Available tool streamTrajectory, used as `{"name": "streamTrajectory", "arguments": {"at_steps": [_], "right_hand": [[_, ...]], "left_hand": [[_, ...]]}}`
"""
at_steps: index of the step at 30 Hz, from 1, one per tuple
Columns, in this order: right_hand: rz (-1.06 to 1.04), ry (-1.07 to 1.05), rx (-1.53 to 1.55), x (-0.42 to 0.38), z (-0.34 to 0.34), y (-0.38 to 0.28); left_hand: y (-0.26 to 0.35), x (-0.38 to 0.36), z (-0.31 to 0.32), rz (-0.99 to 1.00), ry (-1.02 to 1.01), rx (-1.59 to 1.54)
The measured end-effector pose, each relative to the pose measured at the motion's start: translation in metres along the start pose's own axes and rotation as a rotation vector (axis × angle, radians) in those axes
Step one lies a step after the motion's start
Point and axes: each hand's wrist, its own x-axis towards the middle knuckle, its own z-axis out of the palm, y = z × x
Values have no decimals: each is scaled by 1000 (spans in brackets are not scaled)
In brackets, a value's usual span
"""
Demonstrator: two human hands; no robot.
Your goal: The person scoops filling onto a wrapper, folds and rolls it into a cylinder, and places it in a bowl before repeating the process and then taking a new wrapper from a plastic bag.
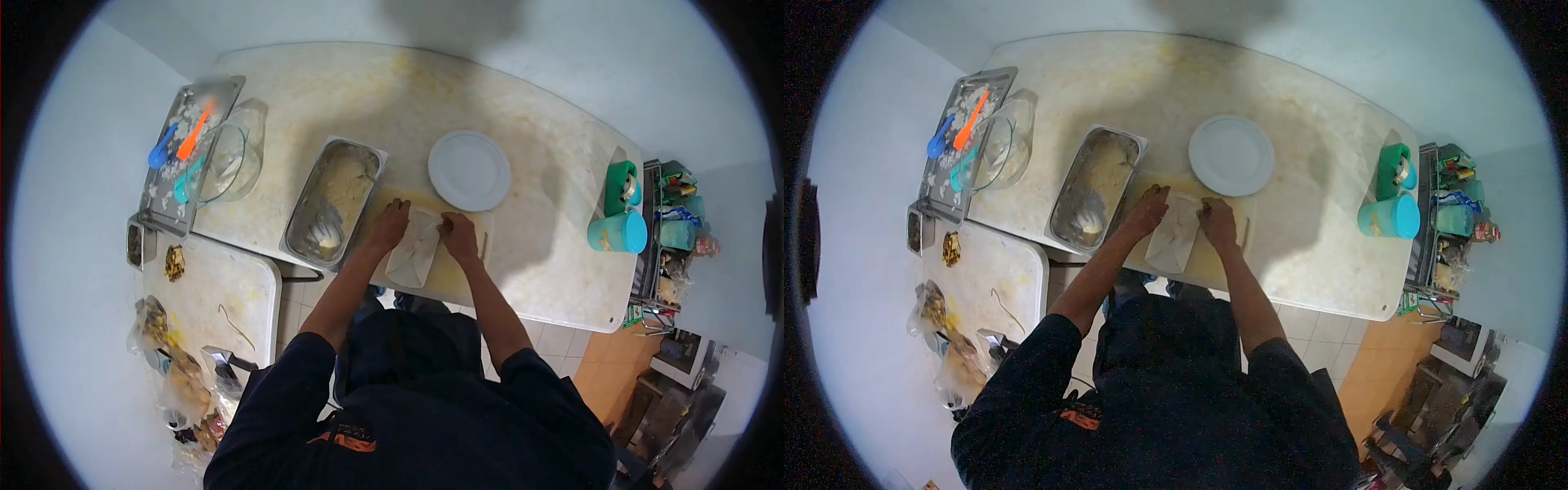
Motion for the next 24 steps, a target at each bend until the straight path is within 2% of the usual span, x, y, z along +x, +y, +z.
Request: {"name": "streamTrajectory", "arguments": {"at_steps": [2,5,8,11,15,21,24], "right_hand": [[52,22,19,3,5,-1],[258,-56,127,6,2,-7],[283,-82,197,8,-3,-5],[184,-141,201,11,-3,11],[173,-164,214,12,-9,14],[30,-189,229,2,-28,3],[-88,-234,128,-2,-32,5]], "left_hand": [[-1,11,1,19,10,-25],[-6,23,8,8,-31,-46],[-9,27,11,2,2,-112],[-13,30,10,-10,-35,-159],[-16,32,3,-47,-101,-242],[-26,29,9,51,-41,-225],[-28,26,3,161,-103,-123]]}}
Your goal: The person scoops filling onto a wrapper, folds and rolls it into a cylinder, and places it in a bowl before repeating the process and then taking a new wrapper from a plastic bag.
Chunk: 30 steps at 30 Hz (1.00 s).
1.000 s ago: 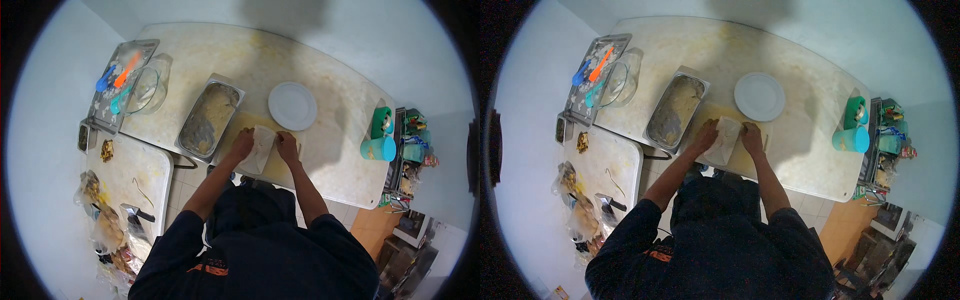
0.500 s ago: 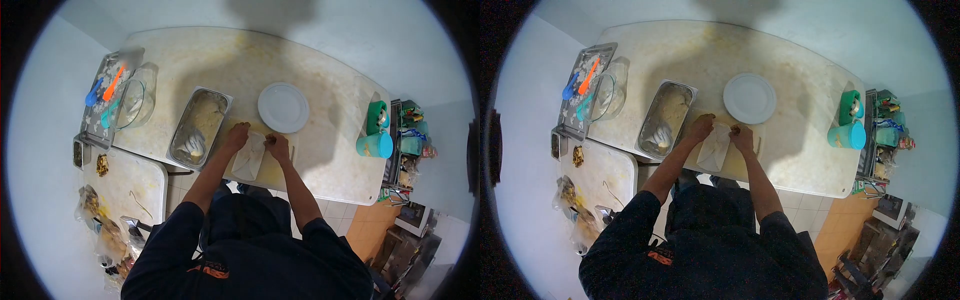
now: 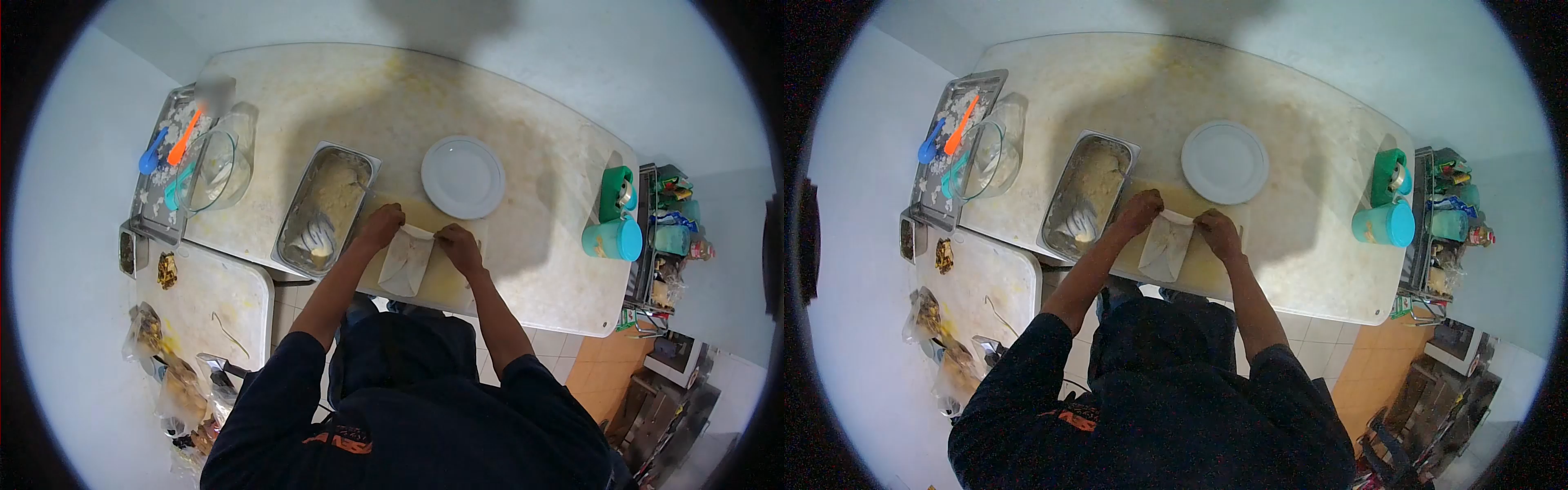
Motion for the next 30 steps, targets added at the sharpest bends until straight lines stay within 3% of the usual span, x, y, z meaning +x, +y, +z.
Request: {"name": "streamTrajectory", "arguments": {"at_steps": [5,11,14,20,23,30], "right_hand": [[-152,-15,-211,-5,-3,-15],[-12,-67,-208,9,-2,-18],[160,-25,-129,15,3,-23],[-83,32,-181,12,2,-15],[16,-129,-178,14,0,-14],[-352,-99,-428,-4,5,-15]], "left_hand": [[23,-6,-22,46,-108,173],[16,2,-8,-21,-123,219],[20,1,-10,-16,-71,196],[16,1,-10,50,-67,202],[20,-4,-17,97,-90,211],[25,-17,-24,340,-161,500]]}}
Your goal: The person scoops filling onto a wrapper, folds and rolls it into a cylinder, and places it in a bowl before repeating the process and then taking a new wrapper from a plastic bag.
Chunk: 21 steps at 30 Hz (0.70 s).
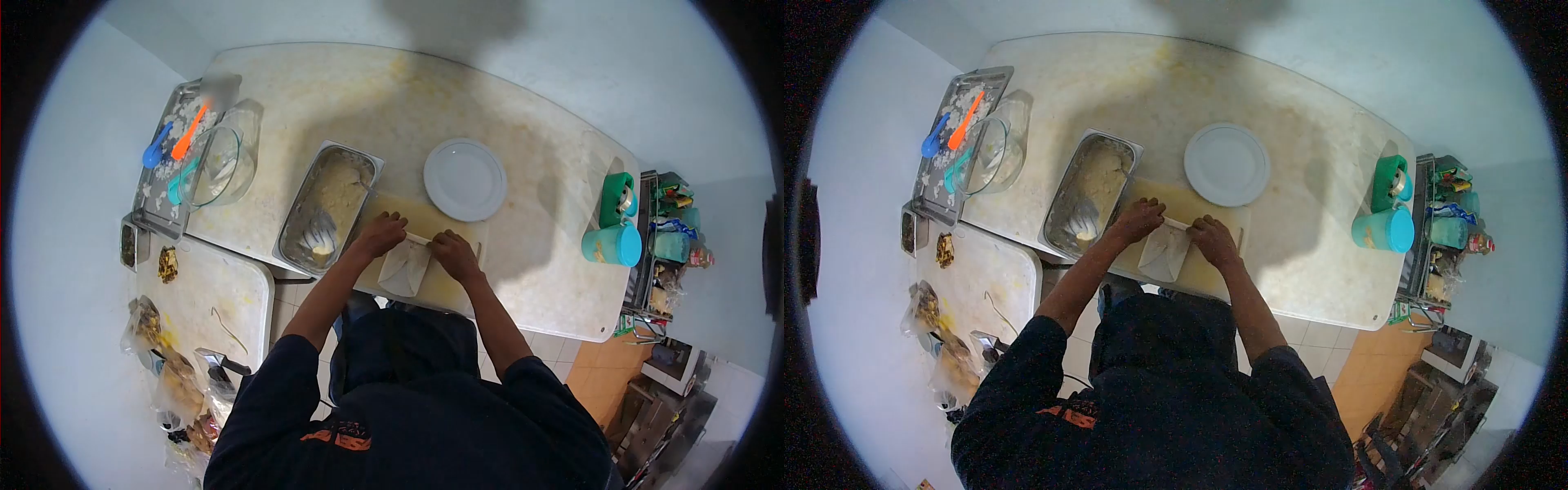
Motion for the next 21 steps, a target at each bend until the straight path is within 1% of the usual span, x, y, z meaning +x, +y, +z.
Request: {"name": "streamTrajectory", "arguments": {"at_steps": [2,5,8,11,14,15,17,21], "right_hand": [[5,-19,14,-2,-2,-4],[166,-111,87,2,-7,-7],[399,-28,249,8,-3,-11],[292,-62,142,7,1,-7],[256,25,129,3,9,-5],[270,-9,127,3,10,-5],[296,-76,120,2,11,-6],[99,-22,43,-8,9,-11]], "left_hand": [[2,-2,-3,-33,-19,-46],[-1,1,0,-79,-29,-87],[0,4,5,-110,-21,-68],[3,3,6,-125,10,-54],[4,1,10,-137,91,-99],[4,-1,13,-143,124,-123],[5,-3,14,-128,75,-101],[9,-13,6,-45,0,-35]]}}
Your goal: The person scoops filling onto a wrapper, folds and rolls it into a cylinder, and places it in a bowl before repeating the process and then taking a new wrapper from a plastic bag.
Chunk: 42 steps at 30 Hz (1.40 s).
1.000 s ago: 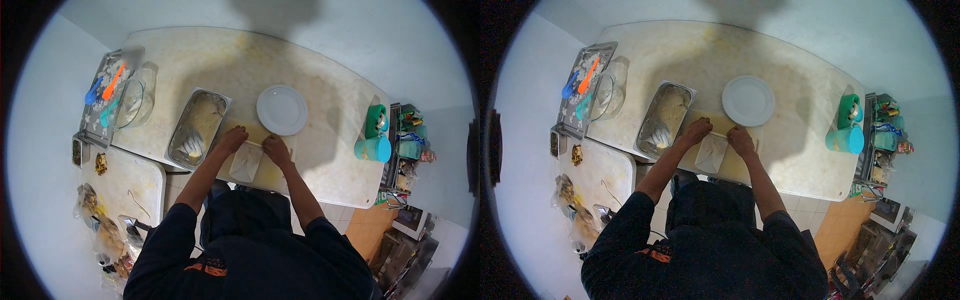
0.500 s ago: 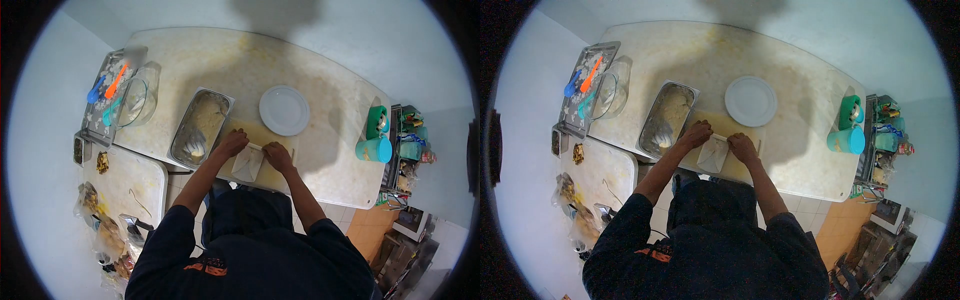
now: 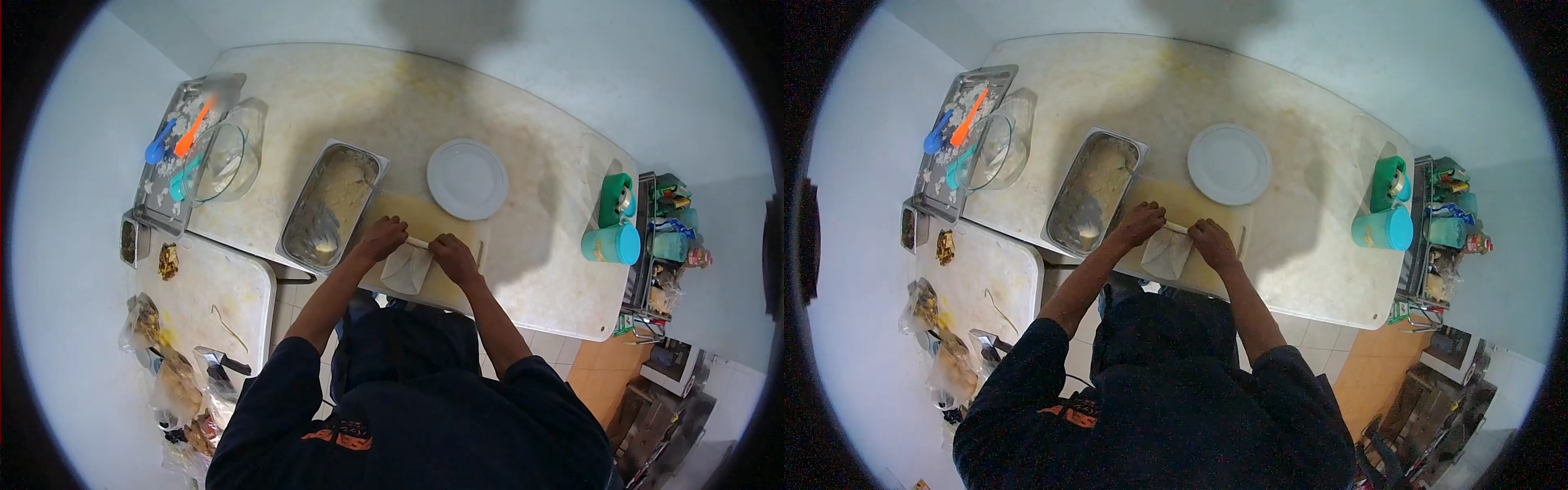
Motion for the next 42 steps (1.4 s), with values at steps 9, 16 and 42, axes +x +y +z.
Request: {"name": "streamTrajectory", "arguments": {"at_steps": [9,16,42], "right_hand": [[251,49,273,-1,5,-4],[178,1,228,-4,3,0],[245,-60,246,-8,1,-25]], "left_hand": [[-3,-7,10,-65,151,-163],[6,-6,9,-128,69,-75],[10,-21,16,-164,112,-258]]}}
